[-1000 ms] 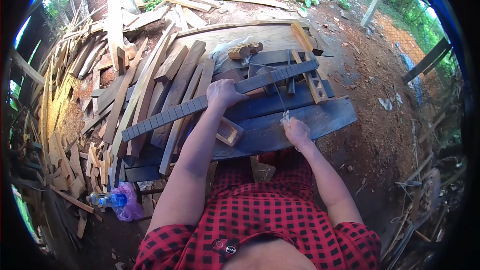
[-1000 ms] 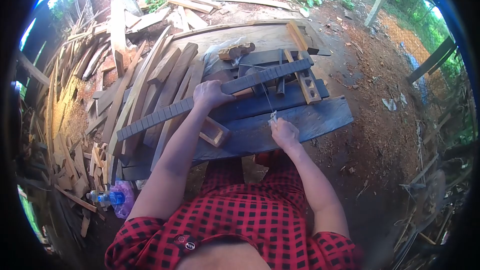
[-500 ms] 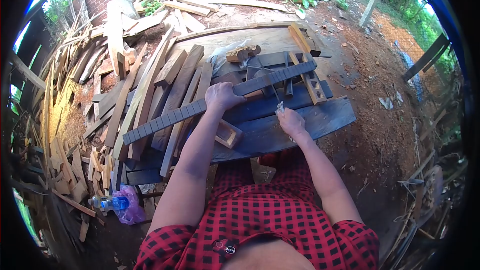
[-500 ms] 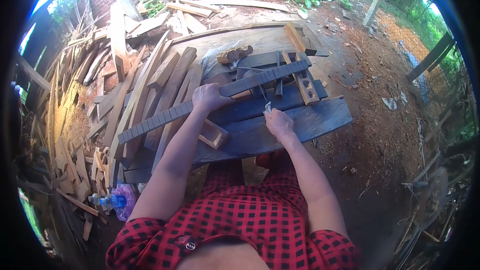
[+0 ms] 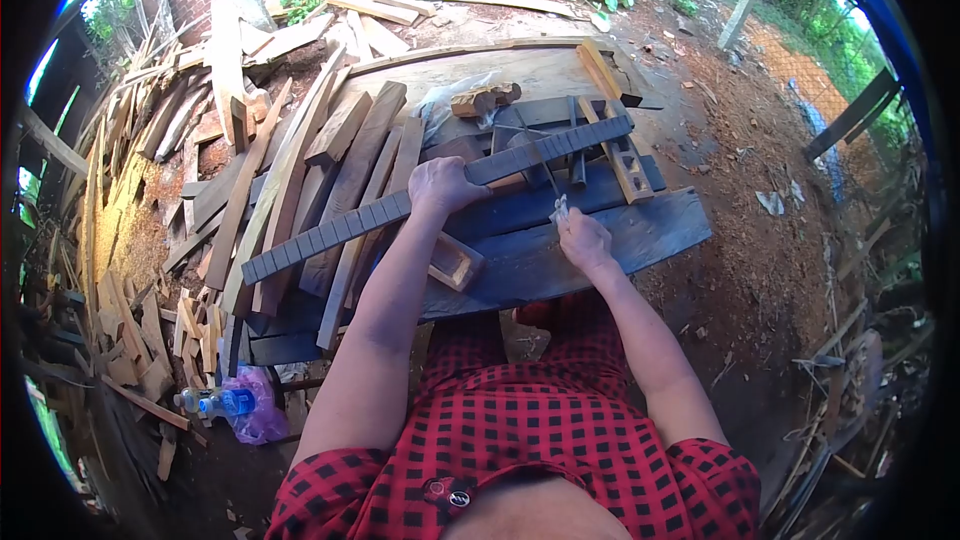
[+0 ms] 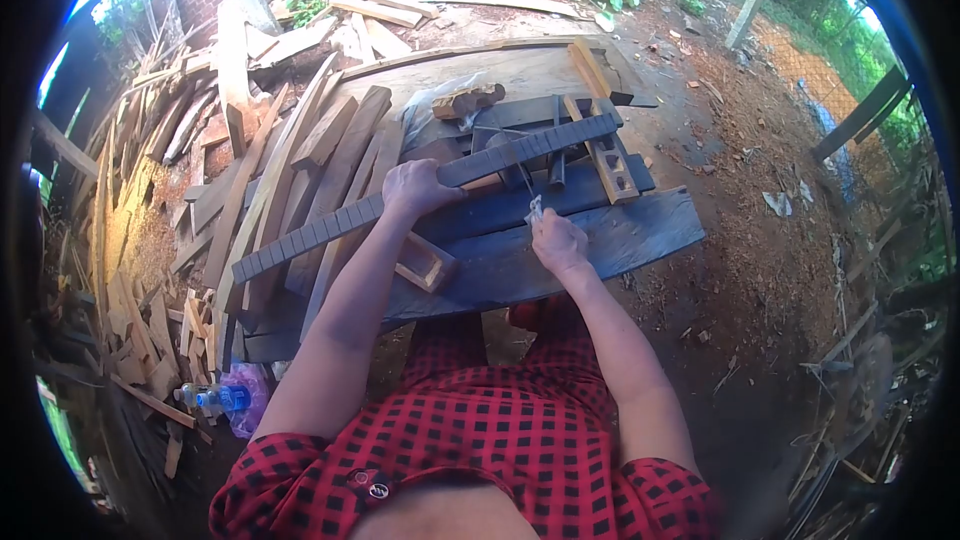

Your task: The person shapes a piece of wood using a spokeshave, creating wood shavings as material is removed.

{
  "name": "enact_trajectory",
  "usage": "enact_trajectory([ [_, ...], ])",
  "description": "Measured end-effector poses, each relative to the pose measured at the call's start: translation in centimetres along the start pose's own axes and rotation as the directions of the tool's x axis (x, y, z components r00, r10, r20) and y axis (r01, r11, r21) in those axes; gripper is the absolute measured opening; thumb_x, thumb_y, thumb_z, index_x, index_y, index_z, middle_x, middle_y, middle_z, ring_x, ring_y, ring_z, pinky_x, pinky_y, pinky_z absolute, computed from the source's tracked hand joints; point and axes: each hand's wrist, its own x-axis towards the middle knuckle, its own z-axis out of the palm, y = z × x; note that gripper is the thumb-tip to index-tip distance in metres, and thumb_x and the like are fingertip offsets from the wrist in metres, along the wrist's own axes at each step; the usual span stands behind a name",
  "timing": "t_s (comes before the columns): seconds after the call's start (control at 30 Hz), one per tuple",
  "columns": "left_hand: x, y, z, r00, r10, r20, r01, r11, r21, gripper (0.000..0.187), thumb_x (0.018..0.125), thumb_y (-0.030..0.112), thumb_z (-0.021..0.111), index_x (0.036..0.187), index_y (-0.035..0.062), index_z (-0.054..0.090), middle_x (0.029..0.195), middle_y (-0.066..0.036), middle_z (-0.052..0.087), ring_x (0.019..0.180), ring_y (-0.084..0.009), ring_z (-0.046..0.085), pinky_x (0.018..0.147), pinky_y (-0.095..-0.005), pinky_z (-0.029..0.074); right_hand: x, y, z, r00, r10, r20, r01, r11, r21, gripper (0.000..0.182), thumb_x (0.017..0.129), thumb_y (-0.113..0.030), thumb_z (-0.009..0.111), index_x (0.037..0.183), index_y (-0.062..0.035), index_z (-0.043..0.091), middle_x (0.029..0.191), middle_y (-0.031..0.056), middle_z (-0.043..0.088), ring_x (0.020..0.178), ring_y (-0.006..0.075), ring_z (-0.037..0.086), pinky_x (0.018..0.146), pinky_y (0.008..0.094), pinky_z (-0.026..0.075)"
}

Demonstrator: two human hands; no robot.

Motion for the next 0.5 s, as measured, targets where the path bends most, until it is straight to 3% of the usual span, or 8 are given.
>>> enact_trajectory([
  [0.2, -0.1, 0.1, -0.2, 1.0, 0.004, -0.019, -0.004, 1.0, 0.007, 0.06, 0.065, 0.06, 0.075, 0.098, 0.0097, 0.073, 0.1, -0.011, 0.072, 0.099, -0.0262, 0.068, 0.085, -0.0388, 0.053, 1.5, -0.8, -0.2, 0.999, -0.04, -0.016, 0.04, 0.999, 0.017, 0.03, 0.096, -0.033, 0.048, 0.096, -0.0041, 0.059, 0.087, 0.0229, 0.068, 0.086, 0.042, 0.066, 0.078, 0.0514, 0.05],
  [0.5, -0.1, 0.0, 0.1, 1.0, 0.011, -0.013, -0.011, 1.0, -0.015, 0.062, 0.066, 0.062, 0.074, 0.098, 0.0089, 0.073, 0.098, -0.014, 0.072, 0.098, -0.0286, 0.068, 0.086, -0.0405, 0.051, -3.2, 1.4, -0.4, 0.997, 0.012, 0.07, -0.011, 1.0, -0.003, 0.034, 0.096, -0.034, 0.049, 0.092, -0.0028, 0.06, 0.088, 0.0239, 0.067, 0.087, 0.0419, 0.066, 0.079, 0.0521, 0.05],
])
